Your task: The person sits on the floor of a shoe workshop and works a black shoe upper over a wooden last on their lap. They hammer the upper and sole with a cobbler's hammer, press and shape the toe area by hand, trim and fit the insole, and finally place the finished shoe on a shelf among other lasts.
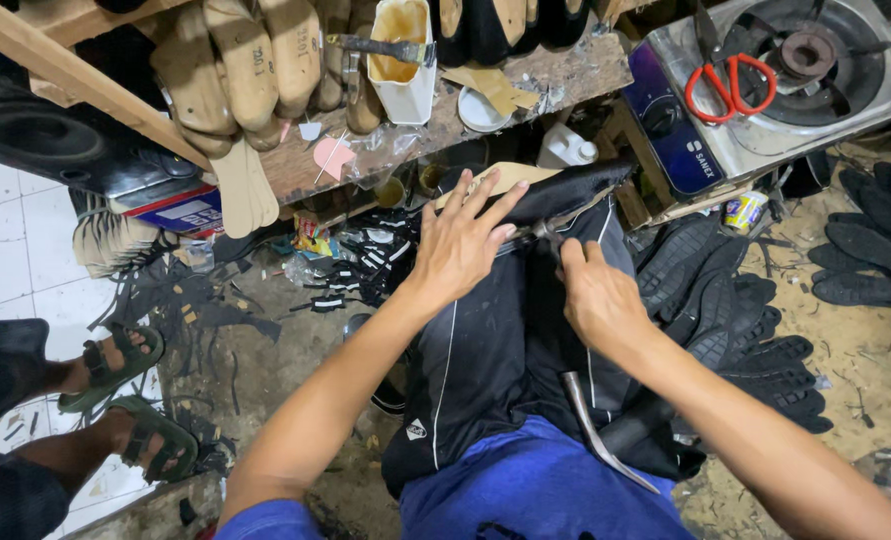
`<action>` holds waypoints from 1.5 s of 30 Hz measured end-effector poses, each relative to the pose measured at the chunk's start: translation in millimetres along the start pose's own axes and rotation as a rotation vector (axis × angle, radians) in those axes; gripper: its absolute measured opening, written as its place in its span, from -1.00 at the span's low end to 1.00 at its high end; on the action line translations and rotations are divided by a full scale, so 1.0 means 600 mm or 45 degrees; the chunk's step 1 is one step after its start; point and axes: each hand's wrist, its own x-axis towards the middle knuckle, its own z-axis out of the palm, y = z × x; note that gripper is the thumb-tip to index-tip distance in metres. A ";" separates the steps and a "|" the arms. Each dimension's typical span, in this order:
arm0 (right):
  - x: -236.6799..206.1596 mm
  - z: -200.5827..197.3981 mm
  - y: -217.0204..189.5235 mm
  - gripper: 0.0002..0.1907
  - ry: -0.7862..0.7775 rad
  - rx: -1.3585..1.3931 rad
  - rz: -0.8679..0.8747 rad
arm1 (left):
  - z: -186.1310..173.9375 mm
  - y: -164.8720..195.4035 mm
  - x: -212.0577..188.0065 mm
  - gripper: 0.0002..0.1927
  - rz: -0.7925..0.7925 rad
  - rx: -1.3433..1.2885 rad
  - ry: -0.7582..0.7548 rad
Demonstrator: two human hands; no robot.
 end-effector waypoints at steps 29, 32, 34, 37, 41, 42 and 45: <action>0.027 -0.031 0.072 -0.83 0.082 -0.176 -0.053 | 0.040 0.023 0.097 -0.40 0.135 0.059 -0.089; 0.026 -0.027 0.081 -0.79 0.077 -0.157 -0.122 | 0.041 0.023 0.102 -0.42 0.150 0.009 -0.089; 0.026 -0.027 0.094 -0.79 0.009 -0.007 -0.070 | 0.043 0.029 0.109 -0.44 0.202 -0.019 -0.070; 0.030 -0.020 0.108 -0.81 -0.072 0.198 0.034 | 0.039 0.031 0.118 -0.48 0.190 -0.123 -0.068; 0.024 -0.011 0.101 -0.70 -0.038 0.222 -0.001 | 0.034 0.029 0.150 -0.57 -0.036 -0.330 -0.331; 0.017 -0.013 0.093 -0.65 -0.030 0.287 -0.005 | 0.037 0.030 0.161 -0.60 -0.084 -0.369 -0.438; -0.019 -0.035 0.056 -0.81 -0.353 0.585 0.091 | 0.051 0.033 0.162 -0.63 0.142 -0.383 -0.211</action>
